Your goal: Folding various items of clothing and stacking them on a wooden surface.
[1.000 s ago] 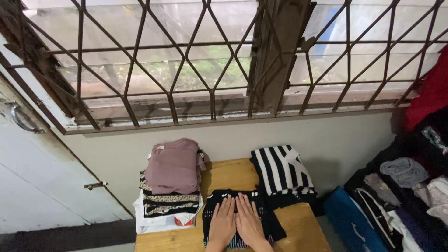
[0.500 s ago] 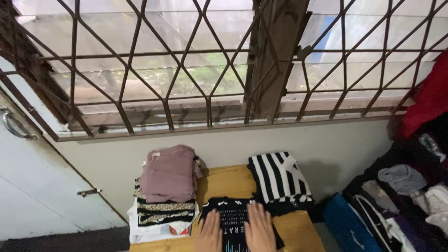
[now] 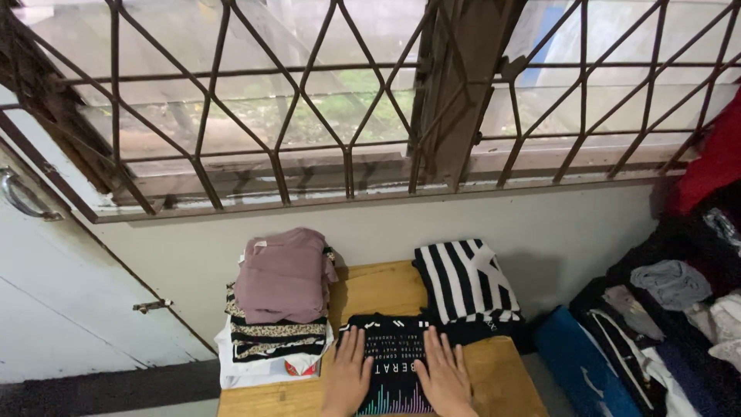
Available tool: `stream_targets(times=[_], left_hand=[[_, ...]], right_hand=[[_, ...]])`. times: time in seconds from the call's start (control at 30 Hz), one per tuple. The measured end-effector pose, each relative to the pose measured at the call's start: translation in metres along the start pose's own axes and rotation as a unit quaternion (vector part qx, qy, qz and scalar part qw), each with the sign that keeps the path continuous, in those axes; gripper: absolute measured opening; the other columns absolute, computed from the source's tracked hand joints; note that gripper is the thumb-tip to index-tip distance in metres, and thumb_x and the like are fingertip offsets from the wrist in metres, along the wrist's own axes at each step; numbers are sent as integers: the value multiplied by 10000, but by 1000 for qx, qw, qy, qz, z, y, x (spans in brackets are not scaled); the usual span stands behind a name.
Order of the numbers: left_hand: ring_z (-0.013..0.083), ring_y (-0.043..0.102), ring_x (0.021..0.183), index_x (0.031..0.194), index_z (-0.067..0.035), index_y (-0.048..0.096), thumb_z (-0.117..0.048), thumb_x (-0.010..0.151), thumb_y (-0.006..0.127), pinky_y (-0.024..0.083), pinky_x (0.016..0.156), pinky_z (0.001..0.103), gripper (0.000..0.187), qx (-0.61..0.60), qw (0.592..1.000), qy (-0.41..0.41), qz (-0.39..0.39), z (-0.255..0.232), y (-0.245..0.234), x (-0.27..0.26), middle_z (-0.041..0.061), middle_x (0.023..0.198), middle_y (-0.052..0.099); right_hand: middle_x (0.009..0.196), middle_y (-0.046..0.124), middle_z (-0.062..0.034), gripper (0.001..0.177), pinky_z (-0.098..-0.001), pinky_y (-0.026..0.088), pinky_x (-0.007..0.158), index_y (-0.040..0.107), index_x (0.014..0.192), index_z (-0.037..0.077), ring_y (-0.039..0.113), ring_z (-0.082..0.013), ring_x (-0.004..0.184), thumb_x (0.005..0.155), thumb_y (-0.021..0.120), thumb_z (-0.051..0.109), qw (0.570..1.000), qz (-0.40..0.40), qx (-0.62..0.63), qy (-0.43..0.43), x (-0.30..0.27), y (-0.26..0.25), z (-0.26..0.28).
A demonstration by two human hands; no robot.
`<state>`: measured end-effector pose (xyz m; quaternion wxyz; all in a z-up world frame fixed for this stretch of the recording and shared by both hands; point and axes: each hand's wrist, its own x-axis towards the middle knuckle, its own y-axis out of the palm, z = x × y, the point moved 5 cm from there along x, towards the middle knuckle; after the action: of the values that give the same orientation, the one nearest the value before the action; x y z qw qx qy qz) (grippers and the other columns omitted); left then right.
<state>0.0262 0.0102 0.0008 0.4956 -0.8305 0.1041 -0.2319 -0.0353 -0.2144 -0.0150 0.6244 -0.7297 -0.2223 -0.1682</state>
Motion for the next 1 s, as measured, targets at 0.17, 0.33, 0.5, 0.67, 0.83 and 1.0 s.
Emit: stream_targets(times=[0.17, 0.33, 0.5, 0.67, 0.83, 1.0], left_hand=[[370, 348, 1450, 1472, 50, 402, -290, 959, 524, 227, 1183, 523, 628, 82, 990, 77, -81, 12, 7, -19, 233, 1564, 377], [317, 343, 1496, 1535, -1, 397, -253, 1019, 488, 240, 1204, 508, 582, 15, 999, 29, -17, -25, 17, -9, 177, 1613, 376], [291, 328, 1478, 1535, -60, 393, -346, 992, 499, 254, 1162, 527, 623, 31, 998, 37, -36, -1, 23, -35, 149, 1611, 356], [285, 295, 1480, 1548, -87, 356, -375, 956, 529, 223, 1149, 522, 681, 34, 999, -16, -2, 40, 43, -52, 111, 1680, 292], [309, 303, 1499, 1513, -41, 400, -344, 1006, 469, 186, 1181, 541, 595, 80, 988, 113, -74, -23, -5, -12, 141, 1626, 337], [299, 248, 1536, 1529, -62, 402, -294, 1054, 407, 137, 1224, 537, 528, 39, 994, 88, 60, -54, -15, 28, 116, 1652, 330]], right_hand=[[1655, 164, -110, 661, -496, 52, 1249, 207, 1591, 70, 111, -293, 1543, 1076, 245, 483, 992, 50, 68, 95, 7, 2, 6], [1699, 127, -123, 645, -489, 46, 1250, 193, 1615, 65, 82, -302, 1567, 1088, 236, 435, 979, 127, 141, 70, 19, 5, 65], [1666, 132, -84, 708, -484, 50, 1237, 145, 1607, 98, 82, -250, 1524, 1084, 214, 571, 998, -34, -61, 1, -11, -2, 40], [1647, 152, -160, 791, -568, 41, 1192, 128, 1594, 60, 80, -330, 1507, 1062, 201, 640, 995, -58, -83, 14, -53, 46, -4], [1656, 275, -95, 598, -513, 93, 1290, 293, 1577, 118, 149, -287, 1576, 1093, 281, 469, 978, 157, 50, 126, 24, -24, 25], [1657, 288, -112, 566, -493, 117, 1252, 353, 1549, 78, 166, -296, 1559, 1055, 377, 352, 962, 162, 208, 72, 53, -29, 44]])
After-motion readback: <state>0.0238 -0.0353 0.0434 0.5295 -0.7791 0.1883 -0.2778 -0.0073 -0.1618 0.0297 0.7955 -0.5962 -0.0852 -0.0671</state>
